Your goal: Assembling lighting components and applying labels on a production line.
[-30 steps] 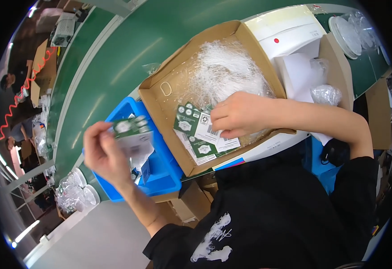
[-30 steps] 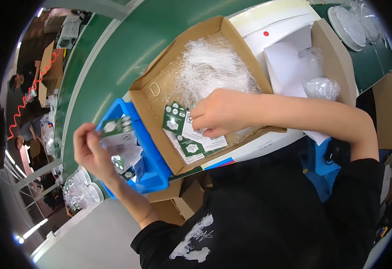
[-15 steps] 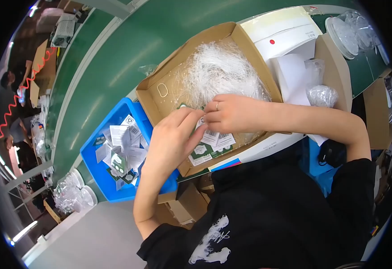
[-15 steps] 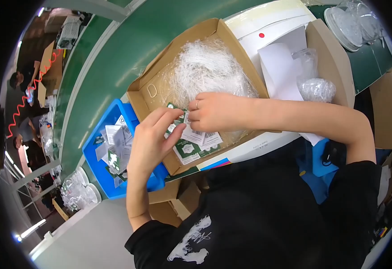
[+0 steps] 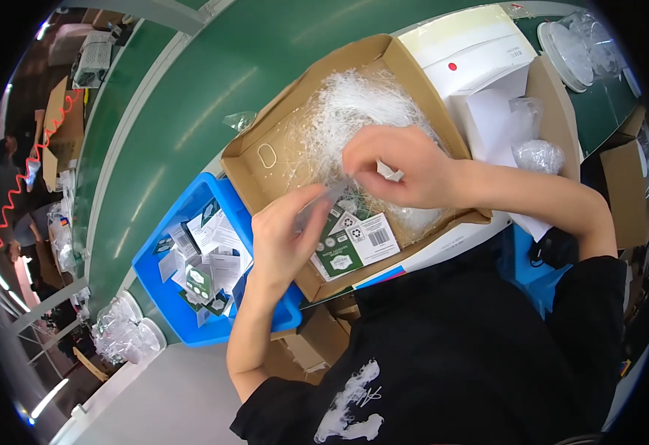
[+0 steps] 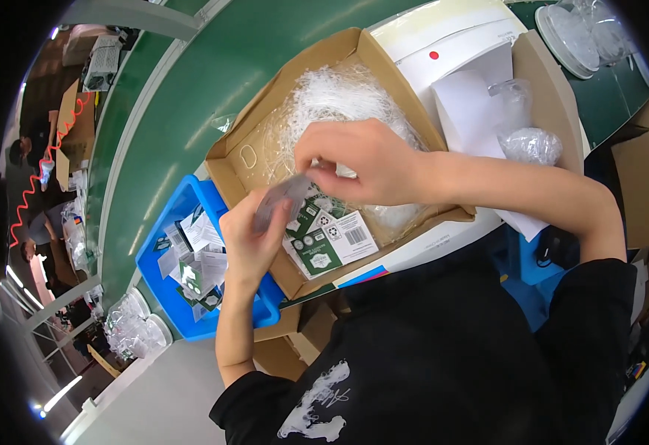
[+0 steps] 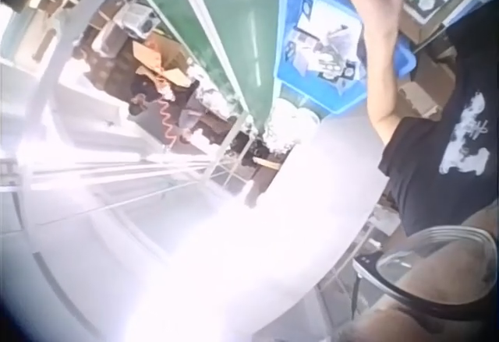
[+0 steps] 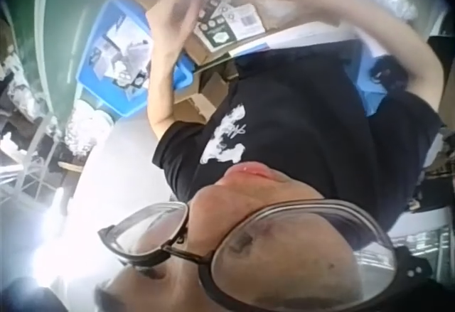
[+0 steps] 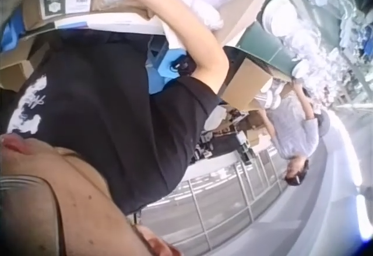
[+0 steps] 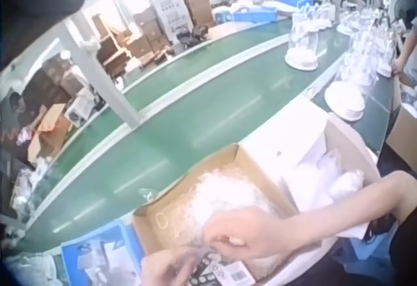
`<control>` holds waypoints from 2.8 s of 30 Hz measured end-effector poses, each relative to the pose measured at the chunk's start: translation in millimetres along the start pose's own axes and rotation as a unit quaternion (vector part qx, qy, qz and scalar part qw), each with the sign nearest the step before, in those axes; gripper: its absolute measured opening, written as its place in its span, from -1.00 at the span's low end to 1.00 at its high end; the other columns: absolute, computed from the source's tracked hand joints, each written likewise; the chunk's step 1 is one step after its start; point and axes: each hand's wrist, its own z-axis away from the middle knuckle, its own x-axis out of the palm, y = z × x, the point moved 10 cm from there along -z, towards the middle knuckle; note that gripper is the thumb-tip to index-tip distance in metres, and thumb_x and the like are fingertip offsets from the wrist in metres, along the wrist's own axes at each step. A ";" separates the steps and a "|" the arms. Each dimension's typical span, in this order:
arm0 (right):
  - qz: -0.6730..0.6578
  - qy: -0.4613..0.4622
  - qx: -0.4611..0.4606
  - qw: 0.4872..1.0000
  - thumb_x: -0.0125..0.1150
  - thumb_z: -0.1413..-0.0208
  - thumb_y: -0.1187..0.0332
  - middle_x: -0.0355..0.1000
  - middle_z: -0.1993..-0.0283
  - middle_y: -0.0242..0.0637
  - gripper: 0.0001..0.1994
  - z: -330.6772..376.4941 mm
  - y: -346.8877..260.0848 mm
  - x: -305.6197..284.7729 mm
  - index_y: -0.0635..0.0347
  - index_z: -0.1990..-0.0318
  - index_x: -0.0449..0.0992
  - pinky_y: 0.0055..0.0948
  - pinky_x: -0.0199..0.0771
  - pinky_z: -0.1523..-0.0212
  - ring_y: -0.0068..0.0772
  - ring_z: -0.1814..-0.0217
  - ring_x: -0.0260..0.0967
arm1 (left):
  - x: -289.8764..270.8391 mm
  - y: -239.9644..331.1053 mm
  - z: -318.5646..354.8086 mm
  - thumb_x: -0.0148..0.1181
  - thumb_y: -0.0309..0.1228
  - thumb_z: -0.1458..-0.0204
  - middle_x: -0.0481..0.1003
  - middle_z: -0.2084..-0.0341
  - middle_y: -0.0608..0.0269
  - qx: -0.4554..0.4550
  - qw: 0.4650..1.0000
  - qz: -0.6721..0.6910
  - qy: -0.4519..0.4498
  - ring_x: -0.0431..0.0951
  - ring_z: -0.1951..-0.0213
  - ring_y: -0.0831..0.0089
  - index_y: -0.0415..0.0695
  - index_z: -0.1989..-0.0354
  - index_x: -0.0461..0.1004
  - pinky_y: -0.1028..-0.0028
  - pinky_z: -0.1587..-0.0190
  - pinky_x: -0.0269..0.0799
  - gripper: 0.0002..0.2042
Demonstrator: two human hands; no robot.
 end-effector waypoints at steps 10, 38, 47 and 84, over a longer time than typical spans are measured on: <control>0.162 -0.085 -0.261 0.948 0.34 0.25 0.45 0.45 0.18 -0.28 -0.62 12.8 -47.5 26.8 0.14 0.13 0.58 -0.47 0.53 0.39 -0.29 0.28 0.48 | 7.2 -13.1 9.1 0.28 -0.63 0.02 0.58 0.21 0.18 -0.076 0.965 0.249 0.001 0.58 0.13 0.49 -0.22 0.03 0.44 0.50 0.10 0.51 -0.66; 0.422 -0.032 -0.039 0.905 0.17 0.10 0.47 0.48 0.25 -0.29 -0.86 -12.7 23.3 -12.1 0.21 0.33 0.54 -0.18 0.23 -0.26 -0.26 -0.07 0.36 | 6.1 -29.9 4.8 0.12 -0.73 -0.05 0.48 0.11 0.13 -0.113 0.921 0.371 0.040 0.44 0.01 0.43 -0.28 0.20 0.46 0.46 -0.07 0.32 -0.83; 0.444 -0.073 0.000 0.893 0.22 0.07 0.42 0.47 0.31 -0.37 -0.97 -12.2 36.7 -11.7 0.10 0.44 0.55 -0.27 0.30 -0.16 -0.32 0.10 0.41 | 3.2 -27.9 3.4 0.10 -0.71 -0.07 0.52 0.19 0.17 -0.076 0.932 0.353 0.042 0.40 -0.07 0.32 -0.26 0.21 0.45 0.36 -0.17 0.25 -0.85; -0.365 -0.107 0.365 0.850 0.12 -0.27 0.37 0.53 0.30 -0.34 -0.83 16.3 56.9 33.4 0.30 0.20 0.54 -0.62 0.40 0.40 -0.63 0.34 0.42 | 25.6 -22.8 2.1 0.17 -0.59 -0.10 0.54 0.28 0.14 -0.130 0.956 0.259 -0.046 0.55 0.24 0.42 -0.28 0.17 0.53 0.50 0.14 0.43 -0.86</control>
